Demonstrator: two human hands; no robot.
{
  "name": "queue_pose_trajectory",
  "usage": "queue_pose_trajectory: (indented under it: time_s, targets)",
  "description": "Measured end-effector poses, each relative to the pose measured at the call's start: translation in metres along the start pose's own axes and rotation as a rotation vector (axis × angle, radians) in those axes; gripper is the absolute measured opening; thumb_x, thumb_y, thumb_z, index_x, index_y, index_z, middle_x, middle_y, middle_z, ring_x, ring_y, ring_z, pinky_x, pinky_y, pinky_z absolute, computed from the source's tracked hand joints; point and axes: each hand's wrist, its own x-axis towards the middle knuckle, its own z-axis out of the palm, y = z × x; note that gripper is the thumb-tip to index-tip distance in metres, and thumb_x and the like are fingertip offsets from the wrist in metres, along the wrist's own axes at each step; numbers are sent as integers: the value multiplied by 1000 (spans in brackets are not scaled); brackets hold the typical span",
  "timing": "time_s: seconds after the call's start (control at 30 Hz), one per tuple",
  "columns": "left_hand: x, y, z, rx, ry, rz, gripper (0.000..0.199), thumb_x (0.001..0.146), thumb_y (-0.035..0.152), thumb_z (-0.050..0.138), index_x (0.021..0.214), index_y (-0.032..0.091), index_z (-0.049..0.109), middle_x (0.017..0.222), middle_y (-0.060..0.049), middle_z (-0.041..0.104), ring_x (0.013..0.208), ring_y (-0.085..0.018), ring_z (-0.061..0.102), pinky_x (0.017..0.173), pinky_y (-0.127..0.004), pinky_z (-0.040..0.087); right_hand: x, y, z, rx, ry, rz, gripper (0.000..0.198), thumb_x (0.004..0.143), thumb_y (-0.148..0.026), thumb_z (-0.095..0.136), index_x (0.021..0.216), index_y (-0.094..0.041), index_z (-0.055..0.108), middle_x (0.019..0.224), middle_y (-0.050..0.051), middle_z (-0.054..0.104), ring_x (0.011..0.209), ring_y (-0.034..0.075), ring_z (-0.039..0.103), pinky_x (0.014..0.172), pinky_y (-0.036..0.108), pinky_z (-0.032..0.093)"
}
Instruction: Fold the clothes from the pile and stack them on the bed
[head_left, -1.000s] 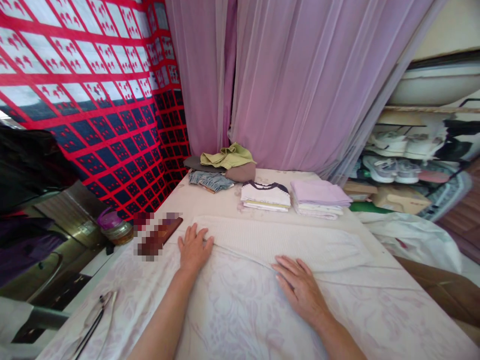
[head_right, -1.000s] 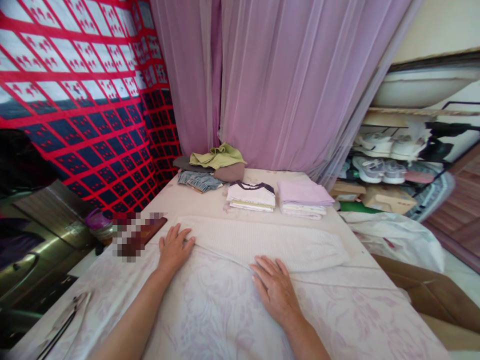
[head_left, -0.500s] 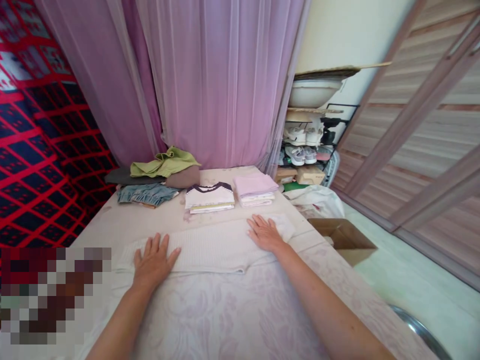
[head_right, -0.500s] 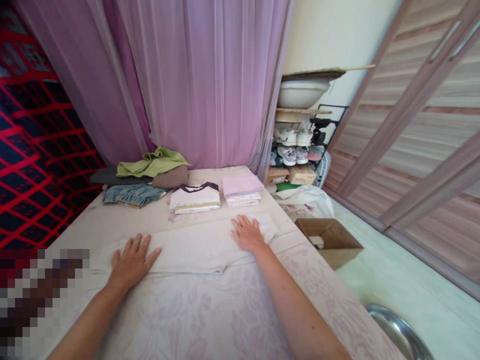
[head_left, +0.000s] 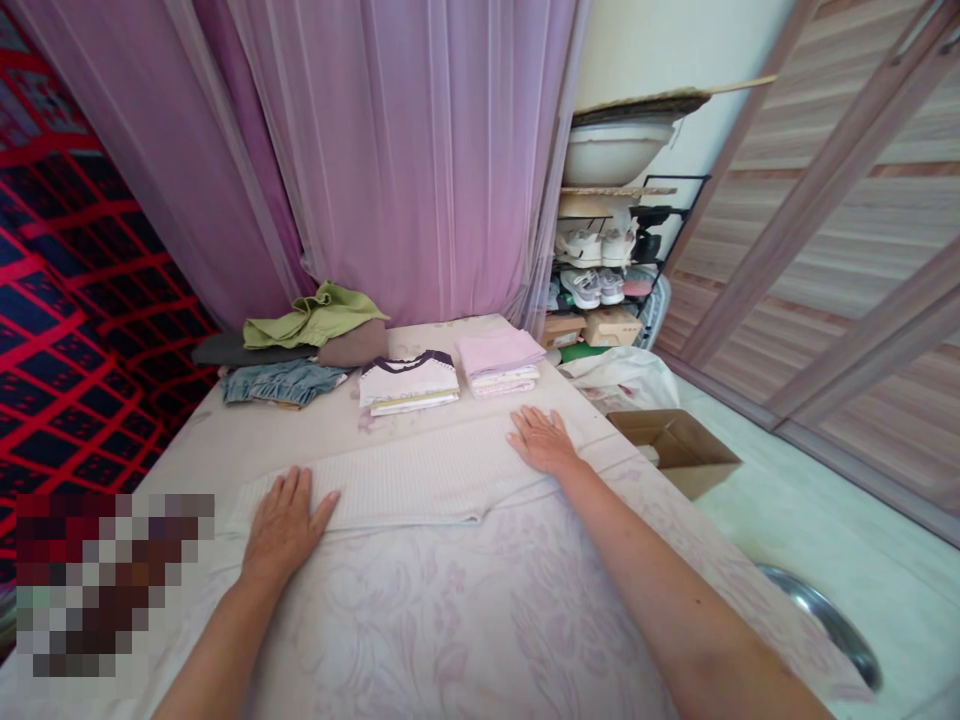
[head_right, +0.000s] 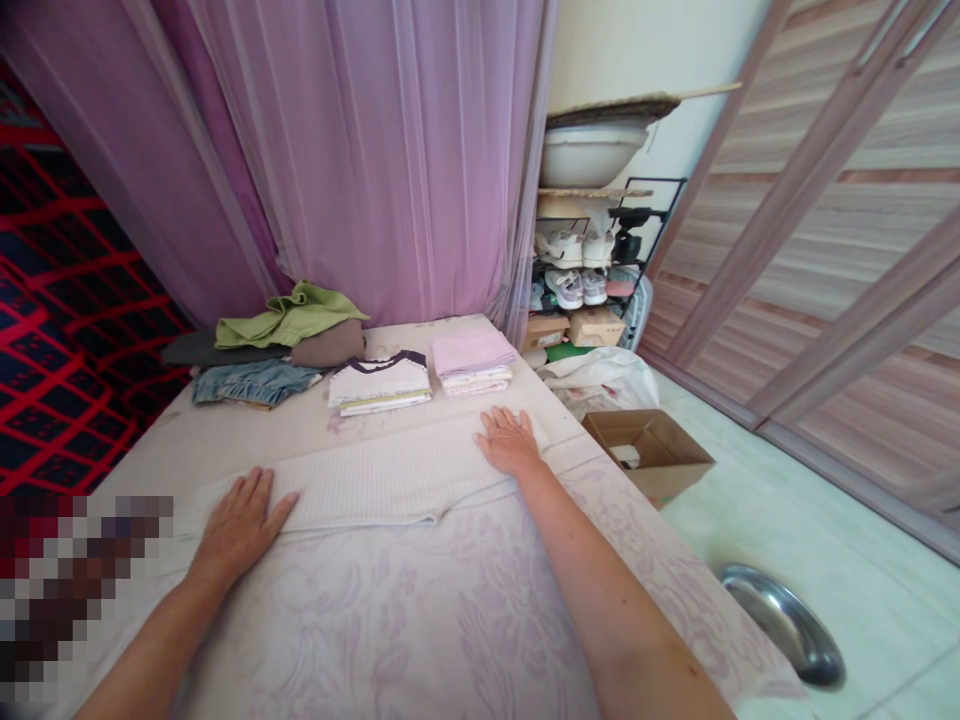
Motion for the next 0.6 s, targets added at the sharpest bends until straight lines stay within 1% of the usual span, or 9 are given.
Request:
queue_pose_trajectory:
  time_s: [0.07,0.17,0.27,0.33,0.37,0.43,0.53,0.6]
  targets:
    - [0,-3,2,9,30,12,79,86,54,30,139,-3,40,145,-22,40,135,-37,34,109,-45,27,1,0,-2,2,-6,-1,60,95,-49,22,147,-18,32,154,11,27,142,24,22,114,51,8]
    - [1,-2,0,27,19,3,78,86,54,31,139,-3,41,145,-22,40,134,-37,35,109,-44,27,1,-3,-10,-2,-20,10,59,95,-48,24,145,-18,35,154,11,27,142,24,22,114,51,10]
    - [1,1,-2,30,1,-10,77,86,54,32,140,-1,40,146,-21,39,135,-37,35,109,-44,27,-6,-17,-18,2,59,-15,56,95,-47,28,143,-18,39,156,11,22,143,25,17,114,51,7]
    - [0,2,-3,23,6,-11,76,86,55,32,141,1,39,147,-20,38,136,-36,33,109,-44,26,-15,-31,-17,39,110,-85,56,95,-47,27,144,-21,37,157,10,20,144,24,14,114,51,5]
    - [-1,3,-4,19,3,-11,76,86,55,32,141,2,39,148,-19,38,136,-36,32,109,-45,26,-20,-38,-16,65,106,-124,56,96,-48,26,145,-23,35,157,9,20,144,23,14,114,51,6]
    - [-2,3,-5,8,-10,-11,76,86,56,32,142,4,38,148,-19,36,137,-36,31,109,-45,25,-29,-51,-10,106,49,-171,56,96,-50,25,145,-26,34,156,7,22,143,22,17,114,51,9]
    - [-3,4,-7,6,-15,-6,75,87,56,31,142,5,38,148,-18,37,136,-36,31,109,-44,25,-38,-60,-4,125,-22,-178,55,96,-49,25,145,-25,35,156,7,25,143,22,20,113,52,12]
    - [-3,4,-9,10,-10,3,74,87,55,31,141,5,40,147,-19,38,136,-35,33,109,-44,26,-43,-60,-4,138,-20,-169,55,96,-46,25,145,-24,34,155,8,25,142,22,20,113,52,12]
